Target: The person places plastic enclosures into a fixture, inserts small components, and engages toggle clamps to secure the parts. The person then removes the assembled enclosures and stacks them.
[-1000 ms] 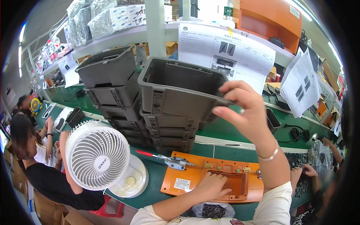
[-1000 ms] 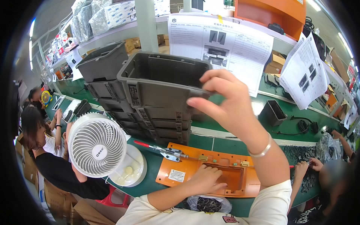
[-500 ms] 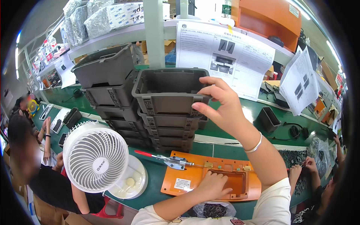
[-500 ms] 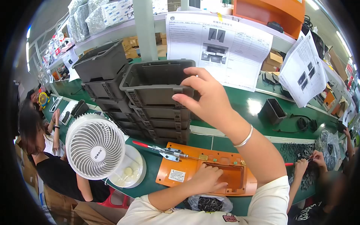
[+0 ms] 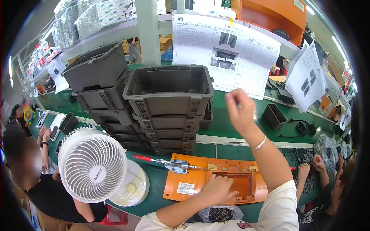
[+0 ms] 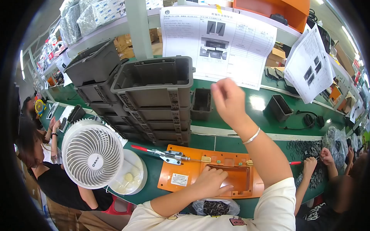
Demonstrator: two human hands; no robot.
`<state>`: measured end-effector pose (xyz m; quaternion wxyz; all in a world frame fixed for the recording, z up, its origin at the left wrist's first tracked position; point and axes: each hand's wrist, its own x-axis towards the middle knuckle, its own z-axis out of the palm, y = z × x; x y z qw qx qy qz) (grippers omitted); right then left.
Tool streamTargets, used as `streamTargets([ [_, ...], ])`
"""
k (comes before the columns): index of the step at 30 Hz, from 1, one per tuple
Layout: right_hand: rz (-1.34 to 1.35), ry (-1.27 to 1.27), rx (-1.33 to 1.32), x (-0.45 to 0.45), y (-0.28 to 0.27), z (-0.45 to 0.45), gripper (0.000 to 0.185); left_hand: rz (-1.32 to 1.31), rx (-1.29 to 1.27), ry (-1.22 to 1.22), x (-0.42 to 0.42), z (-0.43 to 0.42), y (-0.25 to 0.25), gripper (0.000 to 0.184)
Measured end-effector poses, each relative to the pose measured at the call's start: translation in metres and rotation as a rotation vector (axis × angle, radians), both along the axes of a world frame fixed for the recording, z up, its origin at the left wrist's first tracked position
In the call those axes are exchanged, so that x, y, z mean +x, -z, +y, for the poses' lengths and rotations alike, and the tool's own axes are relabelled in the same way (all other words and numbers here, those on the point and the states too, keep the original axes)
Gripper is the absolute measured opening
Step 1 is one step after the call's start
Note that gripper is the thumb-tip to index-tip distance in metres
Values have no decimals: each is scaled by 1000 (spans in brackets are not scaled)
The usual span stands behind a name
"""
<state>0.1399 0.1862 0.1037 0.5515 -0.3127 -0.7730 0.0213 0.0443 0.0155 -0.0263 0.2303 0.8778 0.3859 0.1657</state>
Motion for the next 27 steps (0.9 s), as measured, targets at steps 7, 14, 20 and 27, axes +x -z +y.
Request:
streamTargets([
  [7, -791, 42, -513, 2, 117, 74, 54, -18, 6, -10, 0, 1, -1, 41],
  [14, -911, 79, -720, -1, 144, 92, 65, -39, 49, -16, 0, 2, 2, 40],
  [20, -684, 295, -606, 37, 89, 77, 46, -27, 19, 2, -2, 3, 3, 46],
  [27, -352, -88, -455, 132, 20, -37, 34, -451, -139, -126, -1, 3, 7, 37],
])
